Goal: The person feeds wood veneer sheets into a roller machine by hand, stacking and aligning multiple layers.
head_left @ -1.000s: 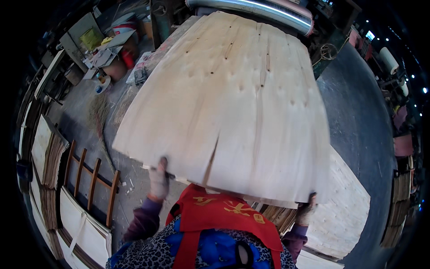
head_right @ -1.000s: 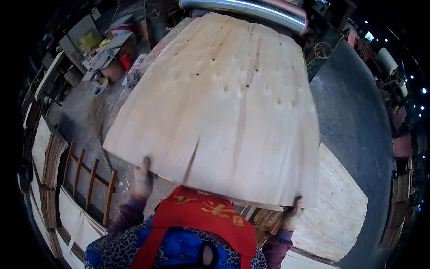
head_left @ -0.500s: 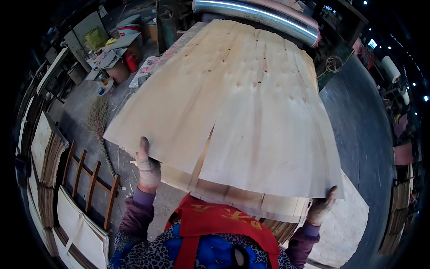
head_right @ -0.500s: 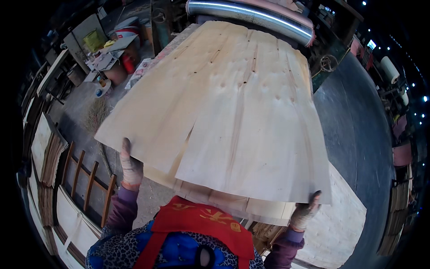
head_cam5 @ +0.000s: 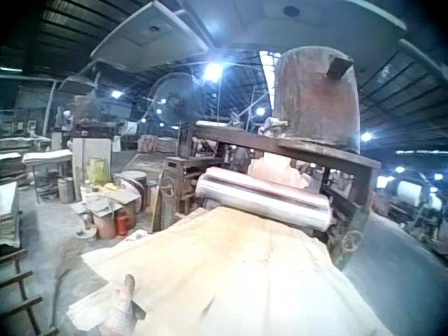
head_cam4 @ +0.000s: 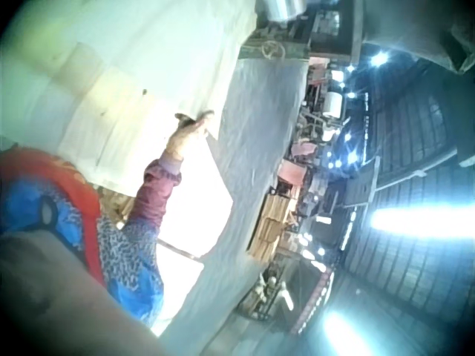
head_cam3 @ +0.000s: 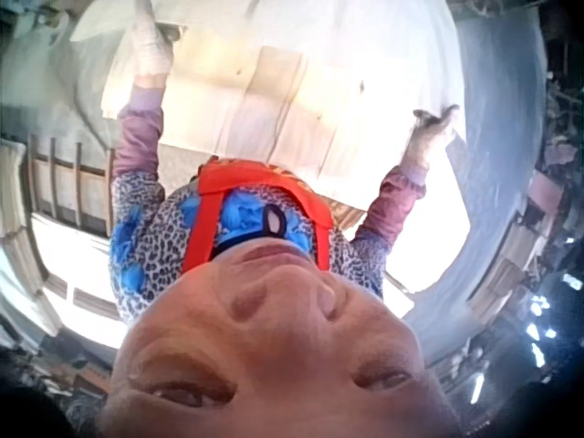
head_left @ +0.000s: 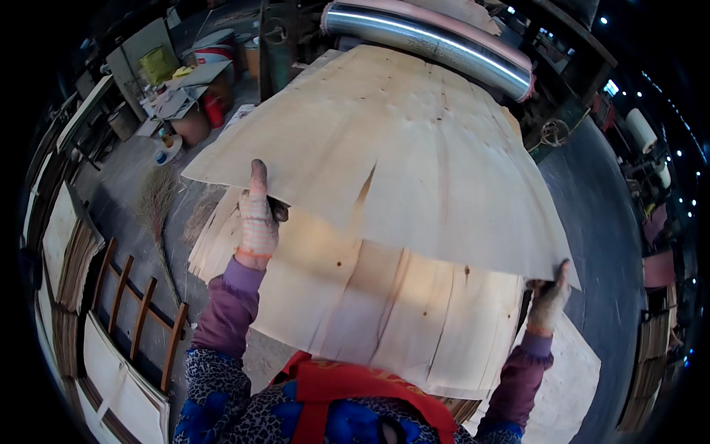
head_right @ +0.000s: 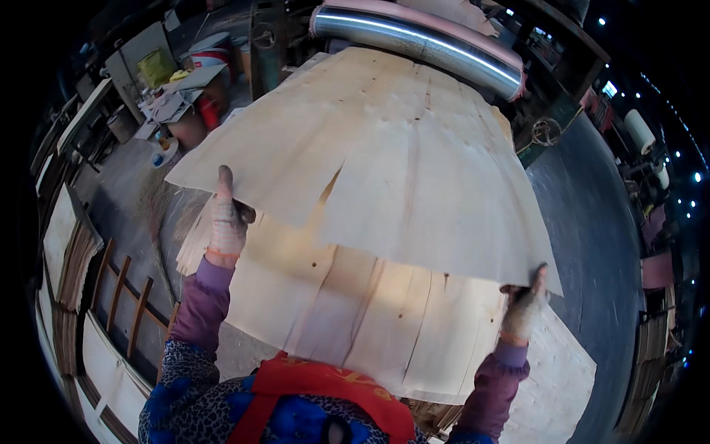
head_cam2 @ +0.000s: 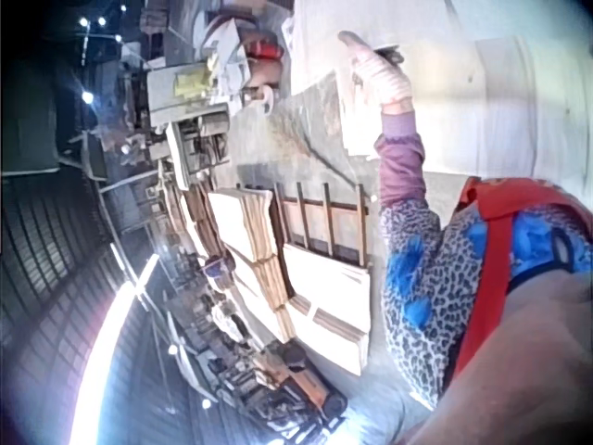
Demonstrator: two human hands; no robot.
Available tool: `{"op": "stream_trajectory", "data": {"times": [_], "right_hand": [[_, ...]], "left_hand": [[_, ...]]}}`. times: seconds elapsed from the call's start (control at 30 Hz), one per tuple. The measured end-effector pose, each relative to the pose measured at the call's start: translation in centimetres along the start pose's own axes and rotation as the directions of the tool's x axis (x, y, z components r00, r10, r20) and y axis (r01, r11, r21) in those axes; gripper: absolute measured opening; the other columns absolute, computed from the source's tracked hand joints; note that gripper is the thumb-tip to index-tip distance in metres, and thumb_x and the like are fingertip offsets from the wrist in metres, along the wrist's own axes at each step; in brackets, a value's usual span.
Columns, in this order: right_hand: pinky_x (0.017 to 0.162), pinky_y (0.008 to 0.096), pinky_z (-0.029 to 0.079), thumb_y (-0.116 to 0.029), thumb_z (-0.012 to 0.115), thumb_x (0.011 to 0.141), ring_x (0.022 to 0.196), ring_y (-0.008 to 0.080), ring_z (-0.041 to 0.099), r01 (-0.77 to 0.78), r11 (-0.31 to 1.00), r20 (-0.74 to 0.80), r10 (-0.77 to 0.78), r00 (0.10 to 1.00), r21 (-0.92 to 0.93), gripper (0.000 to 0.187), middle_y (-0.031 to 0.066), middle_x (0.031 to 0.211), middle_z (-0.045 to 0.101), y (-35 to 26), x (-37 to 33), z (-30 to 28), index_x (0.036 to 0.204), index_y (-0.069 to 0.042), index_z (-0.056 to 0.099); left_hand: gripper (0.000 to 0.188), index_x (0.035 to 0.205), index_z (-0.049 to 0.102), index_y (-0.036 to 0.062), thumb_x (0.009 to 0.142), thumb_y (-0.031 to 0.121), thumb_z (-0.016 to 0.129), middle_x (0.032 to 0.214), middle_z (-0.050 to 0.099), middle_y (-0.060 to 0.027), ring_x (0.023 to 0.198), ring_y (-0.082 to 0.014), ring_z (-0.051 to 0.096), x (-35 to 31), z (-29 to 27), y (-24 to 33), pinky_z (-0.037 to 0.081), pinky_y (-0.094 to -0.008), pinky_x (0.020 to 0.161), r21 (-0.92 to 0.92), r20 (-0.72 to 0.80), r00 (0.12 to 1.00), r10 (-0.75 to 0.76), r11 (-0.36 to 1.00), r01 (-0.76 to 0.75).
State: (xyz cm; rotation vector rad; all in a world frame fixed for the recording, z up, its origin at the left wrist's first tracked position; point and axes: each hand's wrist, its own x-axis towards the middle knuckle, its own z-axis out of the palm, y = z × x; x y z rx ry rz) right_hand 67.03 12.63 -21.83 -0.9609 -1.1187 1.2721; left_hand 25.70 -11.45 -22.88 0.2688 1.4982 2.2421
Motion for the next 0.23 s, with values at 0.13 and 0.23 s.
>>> {"op": "stream_trajectory", "data": {"times": [0.13, 0.23], "right_hand": [[0.041, 0.0263, 0.040, -0.033, 0.061, 0.083, 0.039, 0.0063, 0.038, -0.153, 0.987, -0.031, 0.154, 0.988, 0.044, 0.024, -0.0043, 0.051, 0.042, 4.4, 5.2, 3.9, 0.078, -0.011, 0.055], [0.051, 0.0347, 0.049, -0.034, 0.066, 0.079, 0.041, 0.0098, 0.042, -0.306, 0.951, 0.043, 0.305, 0.951, 0.030, 0.029, -0.0012, 0.051, 0.042, 8.5, 9.6, 5.6, 0.085, -0.008, 0.055]], "left_hand": [[0.050, 0.082, 0.054, 0.0125, 0.076, 0.062, 0.054, 0.054, 0.046, 0.0027, 0.042, -0.0098, 0.039, 6.2, 2.1, -3.0, 0.029, -0.0234, 0.041, 0.110, -0.085, 0.988, -0.125, 0.985, 0.134], [0.062, 0.118, 0.045, 0.0151, 0.074, 0.056, 0.061, 0.057, 0.049, -0.0026, 0.039, -0.0130, 0.040, 13.6, 2.5, -8.7, 0.034, -0.0269, 0.037, 0.025, -0.143, 0.988, -0.061, 0.998, 0.066]]}}
